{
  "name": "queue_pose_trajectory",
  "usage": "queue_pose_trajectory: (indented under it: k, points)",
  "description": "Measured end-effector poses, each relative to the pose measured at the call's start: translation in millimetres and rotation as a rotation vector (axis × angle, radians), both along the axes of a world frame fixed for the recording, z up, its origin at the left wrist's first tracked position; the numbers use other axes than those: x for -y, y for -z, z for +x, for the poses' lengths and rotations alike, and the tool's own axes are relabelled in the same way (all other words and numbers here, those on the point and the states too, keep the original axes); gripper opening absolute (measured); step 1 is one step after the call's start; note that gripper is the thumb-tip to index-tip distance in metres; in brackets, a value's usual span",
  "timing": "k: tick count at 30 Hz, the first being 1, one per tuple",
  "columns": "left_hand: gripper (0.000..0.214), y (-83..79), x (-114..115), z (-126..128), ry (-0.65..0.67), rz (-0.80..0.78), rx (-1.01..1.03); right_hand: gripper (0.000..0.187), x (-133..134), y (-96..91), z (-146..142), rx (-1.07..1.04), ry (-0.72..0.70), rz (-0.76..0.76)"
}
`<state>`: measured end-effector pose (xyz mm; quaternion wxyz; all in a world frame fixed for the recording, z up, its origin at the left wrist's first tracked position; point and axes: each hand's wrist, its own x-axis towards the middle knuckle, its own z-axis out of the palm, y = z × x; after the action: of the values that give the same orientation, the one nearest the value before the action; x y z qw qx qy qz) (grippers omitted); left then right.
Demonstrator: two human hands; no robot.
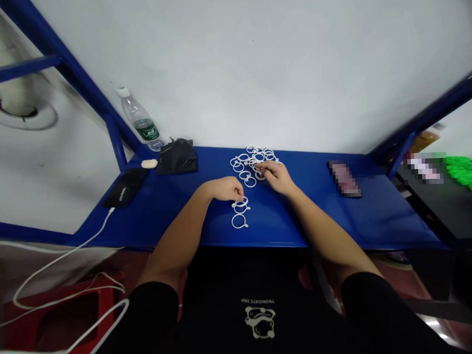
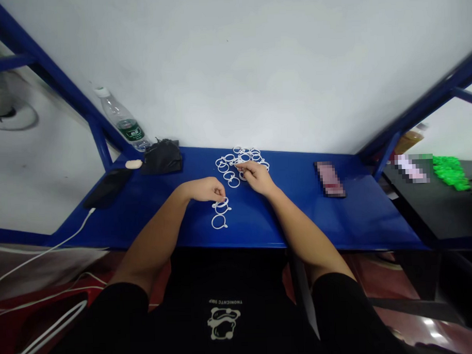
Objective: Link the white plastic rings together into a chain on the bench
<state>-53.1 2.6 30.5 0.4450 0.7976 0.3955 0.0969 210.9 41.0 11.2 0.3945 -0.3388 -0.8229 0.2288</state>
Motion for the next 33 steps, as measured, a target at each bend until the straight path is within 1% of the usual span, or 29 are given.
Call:
queue_pose_trajectory:
  k: [2,5,7,9,12,15,17,19,22,23,25,27,30,33]
  points:
    - [0.013,-0.3,1,5,-0.081,0.075,0.022,0.039,0,-0.2,2,-0.019,0.029,0.002]
    - [0.012,2.3,3,12,-0.244,0.196,0.136,0.032,-1,-1.3,5,-0.055,0.082,0.033]
    - [0.011,4.8,3,16,-0.320,0.245,0.206,0.030,-2,-1.4,8,-0.073,0.102,0.065]
    - [0.010,6.2,3,18,-0.366,0.288,0.232,0.030,-2,0.0,9,-0.078,0.131,0.093]
    - [0.014,5.3,3,20,-0.402,0.351,0.227,0.032,-3,4.3,8,-0.043,0.195,0.128]
    - [0.018,2.9,4,20,-0.440,0.396,0.232,0.035,-4,7.6,6,0.046,0.231,0.127]
    - [0.020,2.1,5,21,-0.467,0.431,0.255,0.033,-4,7.5,5,0.087,0.241,0.114]
    - [0.023,2.1,6,21,-0.456,0.468,0.284,0.028,-2,5.8,3,0.081,0.226,0.092]
    - [0.030,2.7,8,22,-0.369,0.493,0.314,0.034,4,3.0,-2,0.013,0.147,0.019]
    - [0.027,3.0,9,23,-0.345,0.490,0.315,0.037,6,2.4,-4,-0.006,0.108,-0.010]
    - [0.015,4.0,9,25,-0.331,0.485,0.308,0.041,9,2.0,-7,-0.022,0.020,-0.048]
    - [0.005,5.9,9,27,-0.340,0.482,0.302,0.038,12,2.4,-10,-0.009,-0.051,-0.060]
    - [0.006,10.3,6,28,-0.350,0.466,0.320,0.032,12,3.6,-11,-0.021,-0.060,-0.089]
    - [0.009,15.5,3,28,-0.372,0.427,0.352,0.032,12,4.0,-10,-0.076,-0.032,-0.133]
